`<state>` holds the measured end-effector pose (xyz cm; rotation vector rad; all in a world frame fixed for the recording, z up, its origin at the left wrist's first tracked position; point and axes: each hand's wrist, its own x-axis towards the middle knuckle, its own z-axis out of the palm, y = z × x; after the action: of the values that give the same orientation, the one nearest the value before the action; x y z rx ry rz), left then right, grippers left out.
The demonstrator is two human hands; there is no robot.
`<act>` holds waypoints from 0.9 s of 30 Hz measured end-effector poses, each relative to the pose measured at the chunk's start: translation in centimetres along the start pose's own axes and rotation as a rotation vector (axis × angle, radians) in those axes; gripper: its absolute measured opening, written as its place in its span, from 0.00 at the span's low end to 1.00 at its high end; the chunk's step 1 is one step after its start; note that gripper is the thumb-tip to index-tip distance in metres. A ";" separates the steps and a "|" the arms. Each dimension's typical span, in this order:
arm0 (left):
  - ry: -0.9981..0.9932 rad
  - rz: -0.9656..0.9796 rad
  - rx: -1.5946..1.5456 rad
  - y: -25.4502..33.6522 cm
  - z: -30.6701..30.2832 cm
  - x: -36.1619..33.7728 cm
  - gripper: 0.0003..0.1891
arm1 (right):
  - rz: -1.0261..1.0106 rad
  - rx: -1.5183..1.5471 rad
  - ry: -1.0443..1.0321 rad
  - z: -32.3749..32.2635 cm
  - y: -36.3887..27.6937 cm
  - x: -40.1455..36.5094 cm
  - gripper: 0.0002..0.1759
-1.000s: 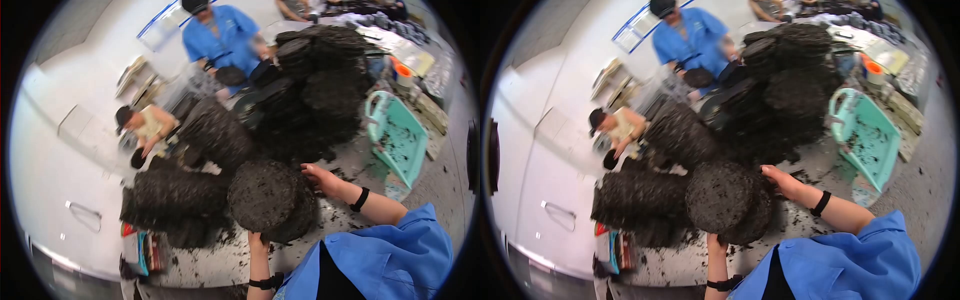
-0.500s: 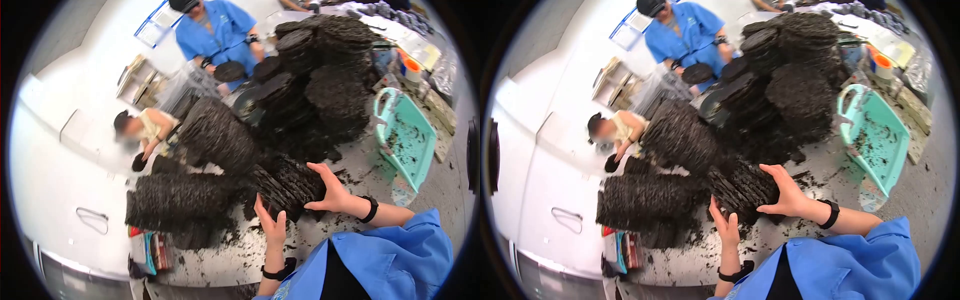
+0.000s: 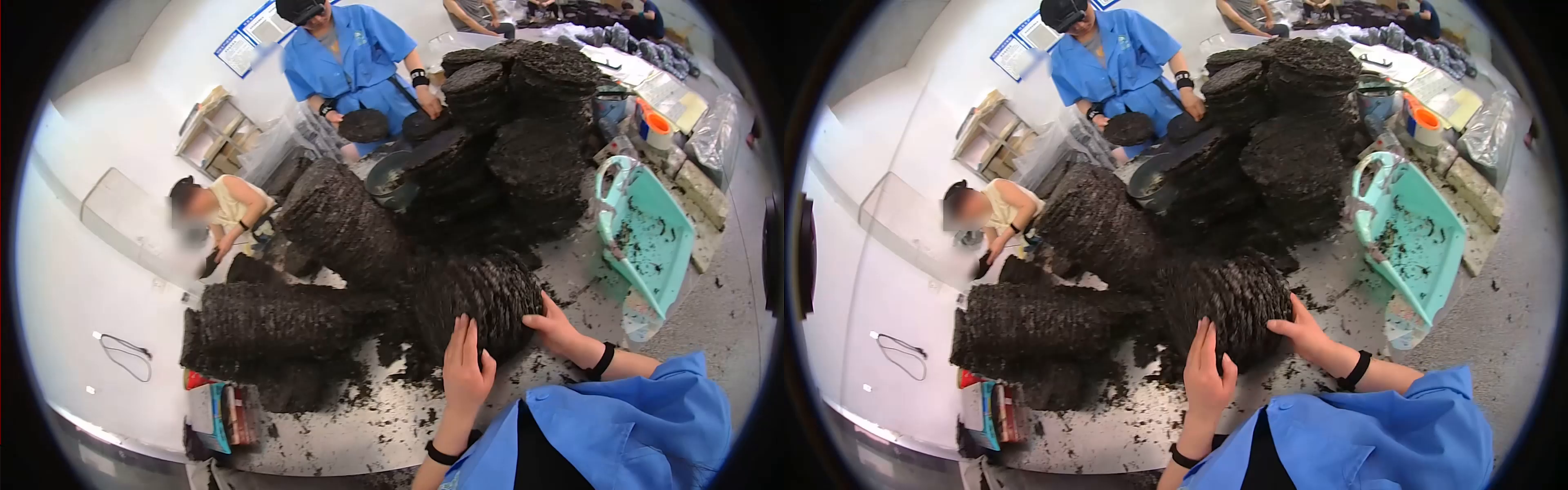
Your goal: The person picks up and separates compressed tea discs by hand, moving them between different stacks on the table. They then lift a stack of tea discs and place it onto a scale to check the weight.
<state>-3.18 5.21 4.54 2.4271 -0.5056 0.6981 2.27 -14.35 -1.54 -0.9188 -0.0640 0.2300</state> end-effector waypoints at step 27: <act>0.029 -0.070 -0.004 -4.8 -2.0 -1.3 0.27 | -0.314 -1.101 0.115 -2.2 -4.5 3.4 0.36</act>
<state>-2.63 10.38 3.28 2.4152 -0.4084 0.7014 6.68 -17.89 0.55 -1.9917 -0.2401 -0.1895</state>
